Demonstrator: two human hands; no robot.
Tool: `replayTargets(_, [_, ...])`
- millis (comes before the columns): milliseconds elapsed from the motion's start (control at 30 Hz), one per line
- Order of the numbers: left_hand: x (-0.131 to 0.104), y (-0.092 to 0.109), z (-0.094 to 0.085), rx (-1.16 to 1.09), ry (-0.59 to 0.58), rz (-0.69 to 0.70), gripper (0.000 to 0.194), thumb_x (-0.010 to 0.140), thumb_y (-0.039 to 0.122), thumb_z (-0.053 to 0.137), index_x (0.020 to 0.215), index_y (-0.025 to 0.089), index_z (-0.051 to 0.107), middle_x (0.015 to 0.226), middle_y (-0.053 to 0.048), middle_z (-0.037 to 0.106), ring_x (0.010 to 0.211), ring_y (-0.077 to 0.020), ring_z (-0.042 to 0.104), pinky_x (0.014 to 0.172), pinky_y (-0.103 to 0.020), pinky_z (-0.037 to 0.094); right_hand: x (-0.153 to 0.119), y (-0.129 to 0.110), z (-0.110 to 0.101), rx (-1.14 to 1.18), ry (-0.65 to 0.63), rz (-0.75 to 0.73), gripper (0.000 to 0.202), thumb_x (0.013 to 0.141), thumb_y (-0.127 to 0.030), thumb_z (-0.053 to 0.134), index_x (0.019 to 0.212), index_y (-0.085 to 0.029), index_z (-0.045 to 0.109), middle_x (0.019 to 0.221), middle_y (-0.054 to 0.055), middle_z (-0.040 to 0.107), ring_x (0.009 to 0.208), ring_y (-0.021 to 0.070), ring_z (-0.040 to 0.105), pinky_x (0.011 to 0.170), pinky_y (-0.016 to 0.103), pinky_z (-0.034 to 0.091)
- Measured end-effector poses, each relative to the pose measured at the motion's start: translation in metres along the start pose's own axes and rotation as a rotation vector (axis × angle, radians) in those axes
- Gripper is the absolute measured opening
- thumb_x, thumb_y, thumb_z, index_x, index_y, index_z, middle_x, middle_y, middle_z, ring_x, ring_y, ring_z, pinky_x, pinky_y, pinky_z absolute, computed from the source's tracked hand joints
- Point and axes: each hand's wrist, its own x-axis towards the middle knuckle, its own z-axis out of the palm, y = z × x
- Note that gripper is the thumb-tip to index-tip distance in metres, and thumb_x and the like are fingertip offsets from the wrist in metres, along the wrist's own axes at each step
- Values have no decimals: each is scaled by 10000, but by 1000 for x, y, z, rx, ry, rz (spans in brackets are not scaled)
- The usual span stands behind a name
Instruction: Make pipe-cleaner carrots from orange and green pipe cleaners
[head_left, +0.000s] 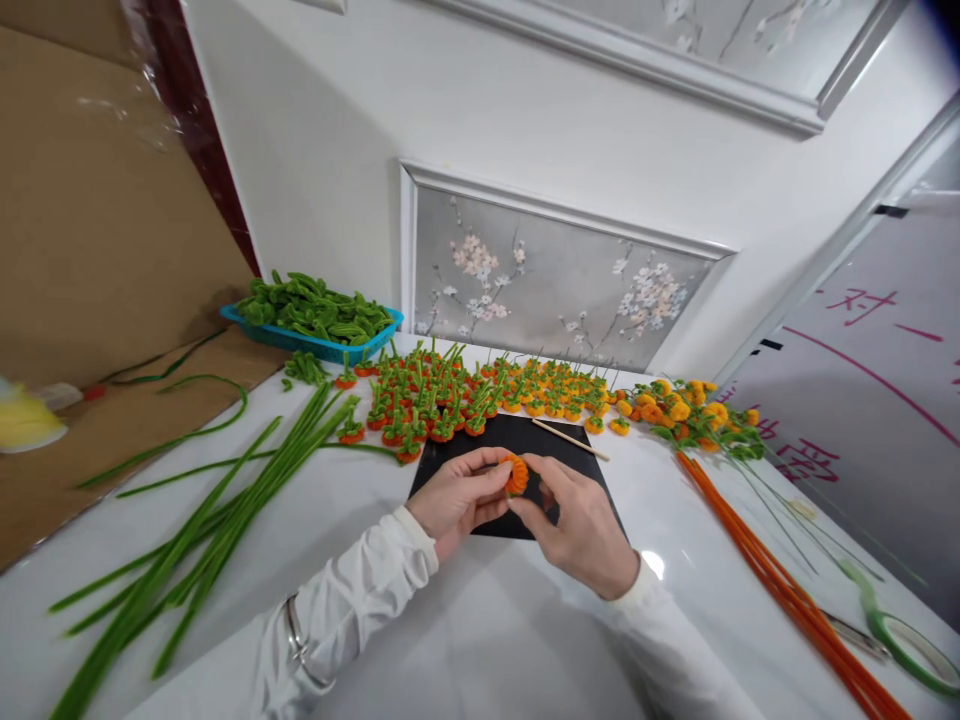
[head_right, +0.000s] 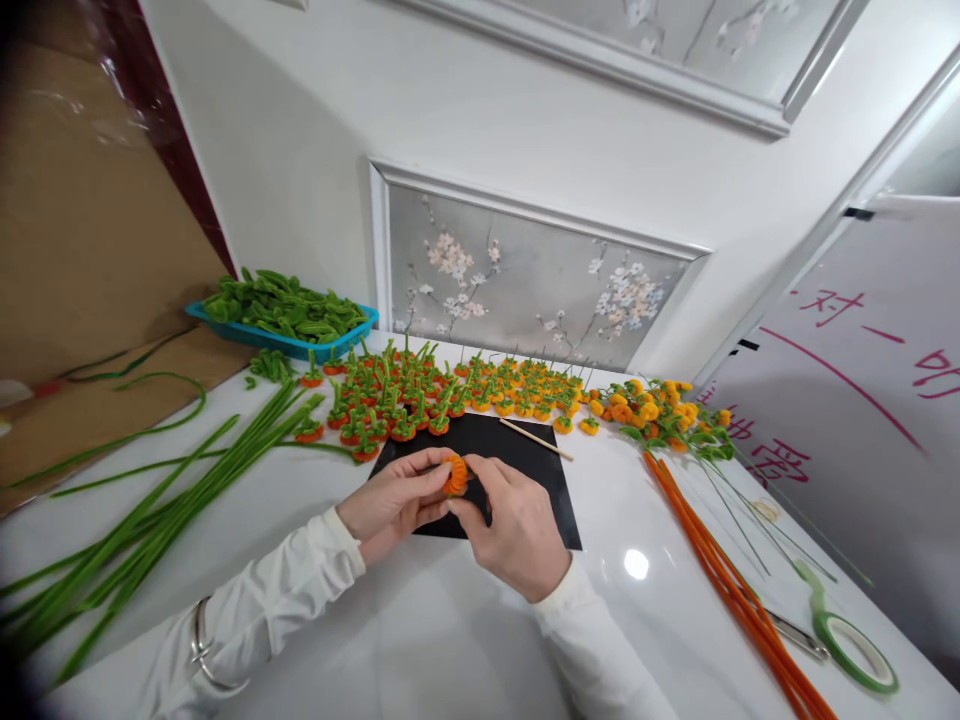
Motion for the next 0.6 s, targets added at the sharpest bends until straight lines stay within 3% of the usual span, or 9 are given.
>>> replayTargets(267, [-2, 1, 3, 128, 1, 71, 240, 681, 355, 730, 819, 167, 678, 762, -16, 629, 641, -72, 569, 502, -140, 380, -2, 4, 4, -81, 32, -102, 258, 879, -180, 431, 1114, -136, 528, 866, 82, 623, 771, 186, 575, 684, 293, 471])
replayTargets(600, [-3, -1, 5, 132, 87, 73, 270, 621, 317, 775, 785, 113, 712, 687, -24, 634, 514, -39, 513, 506, -152, 428, -1, 2, 5, -340, 71, -243, 172, 916, -210, 426, 932, -162, 591, 730, 63, 570, 681, 167, 503, 618, 270, 412])
